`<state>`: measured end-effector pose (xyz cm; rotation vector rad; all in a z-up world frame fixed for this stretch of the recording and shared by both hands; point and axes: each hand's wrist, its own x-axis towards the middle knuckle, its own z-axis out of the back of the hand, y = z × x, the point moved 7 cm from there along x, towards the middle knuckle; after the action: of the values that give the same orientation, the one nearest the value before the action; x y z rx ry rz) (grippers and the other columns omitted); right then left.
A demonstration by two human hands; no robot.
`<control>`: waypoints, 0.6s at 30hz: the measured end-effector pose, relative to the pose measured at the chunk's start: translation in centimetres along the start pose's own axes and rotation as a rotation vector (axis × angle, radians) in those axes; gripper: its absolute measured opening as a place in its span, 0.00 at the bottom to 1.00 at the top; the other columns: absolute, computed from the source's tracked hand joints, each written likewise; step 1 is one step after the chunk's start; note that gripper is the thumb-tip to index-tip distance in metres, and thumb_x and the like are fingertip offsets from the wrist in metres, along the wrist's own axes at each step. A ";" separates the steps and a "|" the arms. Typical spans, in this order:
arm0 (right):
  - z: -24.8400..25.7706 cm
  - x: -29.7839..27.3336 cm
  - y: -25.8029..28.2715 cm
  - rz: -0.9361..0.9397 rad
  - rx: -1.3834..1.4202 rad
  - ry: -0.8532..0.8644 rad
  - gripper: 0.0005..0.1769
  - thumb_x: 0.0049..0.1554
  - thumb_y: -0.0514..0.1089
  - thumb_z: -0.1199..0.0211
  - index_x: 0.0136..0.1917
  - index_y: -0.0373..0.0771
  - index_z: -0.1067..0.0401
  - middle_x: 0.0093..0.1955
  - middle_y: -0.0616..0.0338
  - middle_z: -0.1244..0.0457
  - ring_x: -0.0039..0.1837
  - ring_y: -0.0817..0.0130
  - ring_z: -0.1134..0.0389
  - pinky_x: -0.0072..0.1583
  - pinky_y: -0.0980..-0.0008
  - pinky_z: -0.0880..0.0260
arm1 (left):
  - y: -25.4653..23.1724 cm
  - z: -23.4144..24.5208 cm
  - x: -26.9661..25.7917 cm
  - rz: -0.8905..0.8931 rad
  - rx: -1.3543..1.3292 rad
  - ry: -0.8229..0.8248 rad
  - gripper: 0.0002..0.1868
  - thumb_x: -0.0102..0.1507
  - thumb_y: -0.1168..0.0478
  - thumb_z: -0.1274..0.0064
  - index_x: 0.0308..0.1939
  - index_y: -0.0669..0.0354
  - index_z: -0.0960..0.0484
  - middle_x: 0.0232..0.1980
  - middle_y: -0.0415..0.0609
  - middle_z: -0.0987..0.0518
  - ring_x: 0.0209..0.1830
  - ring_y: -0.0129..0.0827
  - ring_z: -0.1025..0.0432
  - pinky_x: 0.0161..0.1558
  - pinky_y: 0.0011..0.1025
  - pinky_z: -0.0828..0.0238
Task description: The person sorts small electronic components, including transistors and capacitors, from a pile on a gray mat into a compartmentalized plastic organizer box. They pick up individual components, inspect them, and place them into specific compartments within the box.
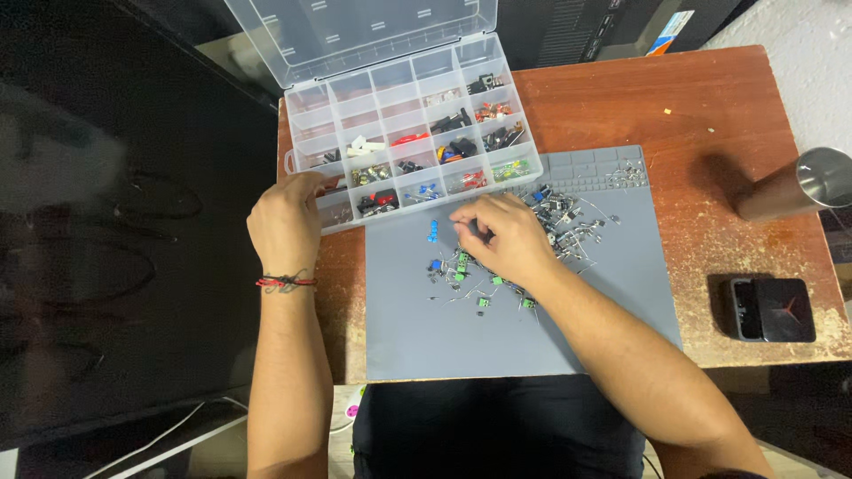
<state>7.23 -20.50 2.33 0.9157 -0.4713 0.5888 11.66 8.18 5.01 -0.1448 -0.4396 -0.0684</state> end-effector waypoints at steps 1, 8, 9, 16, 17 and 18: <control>0.0 0.0 0.0 0.002 0.004 -0.001 0.05 0.55 0.38 0.32 0.46 0.44 0.23 0.28 0.61 0.41 0.35 0.59 0.33 0.46 0.61 0.31 | 0.0 0.1 -0.1 0.001 -0.031 -0.017 0.15 0.63 0.69 0.40 0.42 0.36 0.12 0.39 0.36 0.15 0.36 0.39 0.21 0.36 0.40 0.19; 0.0 -0.3 -0.4 -0.057 -0.043 0.020 0.06 0.54 0.39 0.31 0.47 0.48 0.21 0.35 0.64 0.35 0.40 0.63 0.31 0.50 0.63 0.32 | -0.5 3.5 -0.3 0.011 -0.234 -0.176 0.12 0.65 0.74 0.43 0.42 0.50 0.16 0.41 0.41 0.17 0.35 0.44 0.21 0.34 0.43 0.20; 0.0 0.0 -0.1 -0.046 -0.072 0.037 0.06 0.54 0.39 0.31 0.46 0.47 0.21 0.37 0.63 0.34 0.41 0.63 0.31 0.52 0.63 0.33 | -1.0 4.5 -0.5 -0.049 -0.374 -0.227 0.13 0.64 0.75 0.45 0.47 0.53 0.16 0.41 0.45 0.17 0.34 0.45 0.23 0.34 0.42 0.24; -0.4 -0.3 -0.4 0.013 -0.186 0.106 0.08 0.57 0.39 0.28 0.50 0.48 0.21 0.47 0.66 0.33 0.50 0.62 0.33 0.55 0.61 0.42 | -12.6 10.2 -8.1 -0.014 -1.452 0.246 0.16 0.68 0.45 0.49 0.29 0.45 0.25 0.35 0.48 0.15 0.37 0.33 0.21 0.46 0.31 0.24; -0.6 -0.5 -0.5 0.007 -0.180 0.118 0.08 0.57 0.39 0.28 0.50 0.48 0.21 0.47 0.66 0.33 0.50 0.62 0.33 0.55 0.61 0.42 | -13.6 10.6 -10.3 0.002 -1.453 0.250 0.16 0.68 0.45 0.49 0.29 0.45 0.25 0.35 0.48 0.15 0.37 0.33 0.21 0.46 0.31 0.24; -0.8 -0.7 -0.7 -0.017 -0.189 0.130 0.08 0.57 0.40 0.31 0.50 0.49 0.20 0.47 0.67 0.33 0.51 0.63 0.33 0.56 0.61 0.42 | -16.2 10.9 -12.9 -0.061 -1.823 0.476 0.19 0.71 0.44 0.47 0.48 0.54 0.29 0.43 0.57 0.17 0.35 0.33 0.25 0.42 0.29 0.29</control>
<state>7.31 -20.33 1.07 0.6969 -0.3944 0.5739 -6.11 -5.67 11.22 -1.8639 0.2250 -0.5438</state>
